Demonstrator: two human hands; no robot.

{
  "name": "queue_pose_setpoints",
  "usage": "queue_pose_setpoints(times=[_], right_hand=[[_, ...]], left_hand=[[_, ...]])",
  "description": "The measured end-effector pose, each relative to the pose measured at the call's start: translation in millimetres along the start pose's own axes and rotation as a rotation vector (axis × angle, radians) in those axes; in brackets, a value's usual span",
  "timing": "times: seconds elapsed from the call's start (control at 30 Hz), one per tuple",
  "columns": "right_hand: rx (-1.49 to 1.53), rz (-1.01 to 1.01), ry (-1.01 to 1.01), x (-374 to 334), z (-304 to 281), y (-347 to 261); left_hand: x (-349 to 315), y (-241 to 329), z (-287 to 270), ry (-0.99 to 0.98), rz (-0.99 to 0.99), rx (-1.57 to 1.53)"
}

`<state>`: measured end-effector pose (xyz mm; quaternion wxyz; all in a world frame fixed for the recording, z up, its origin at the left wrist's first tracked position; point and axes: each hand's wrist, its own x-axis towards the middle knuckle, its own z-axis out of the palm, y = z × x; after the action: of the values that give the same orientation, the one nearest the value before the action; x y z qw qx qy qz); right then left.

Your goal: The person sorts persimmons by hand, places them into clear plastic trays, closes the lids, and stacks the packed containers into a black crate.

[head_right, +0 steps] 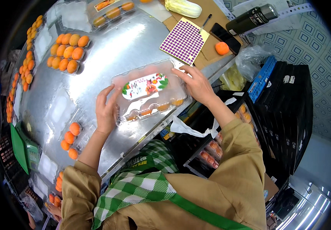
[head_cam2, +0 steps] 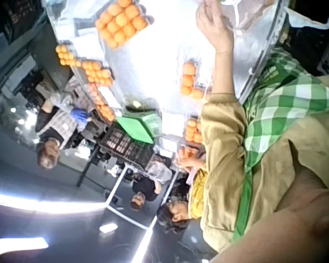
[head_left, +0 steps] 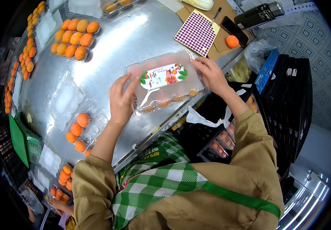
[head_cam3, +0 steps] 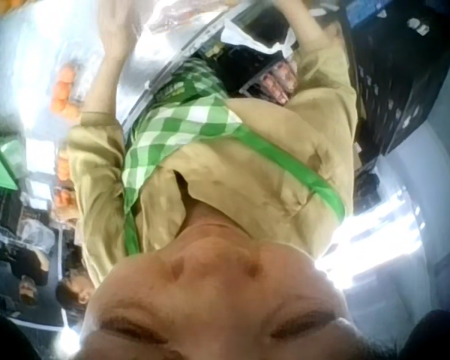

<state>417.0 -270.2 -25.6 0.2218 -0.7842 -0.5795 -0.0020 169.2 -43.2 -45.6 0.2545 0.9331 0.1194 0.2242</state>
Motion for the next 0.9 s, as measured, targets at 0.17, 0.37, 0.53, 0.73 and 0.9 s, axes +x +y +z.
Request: queue_pose_setpoints(times=[0.17,0.37,0.53,0.73,0.9], right_hand=[[0.686,0.412,-0.059,-22,13,9],[0.785,0.808,-0.282,-26,26,21],[0.453,0.659,-0.647,0,25,28],[0.648,0.807,-0.441,14,55,15],[0.712,0.838,-0.627,30,60,12]], left_hand=[[-36,2,-1,-0.102,-0.129,-0.17],[-40,19,17,0.114,-0.646,-0.631],[-45,0,19,-0.192,-1.112,-0.989],[-42,-52,10,-0.123,-1.063,-0.877],[-18,-69,-15,-0.33,-1.184,-0.843]])
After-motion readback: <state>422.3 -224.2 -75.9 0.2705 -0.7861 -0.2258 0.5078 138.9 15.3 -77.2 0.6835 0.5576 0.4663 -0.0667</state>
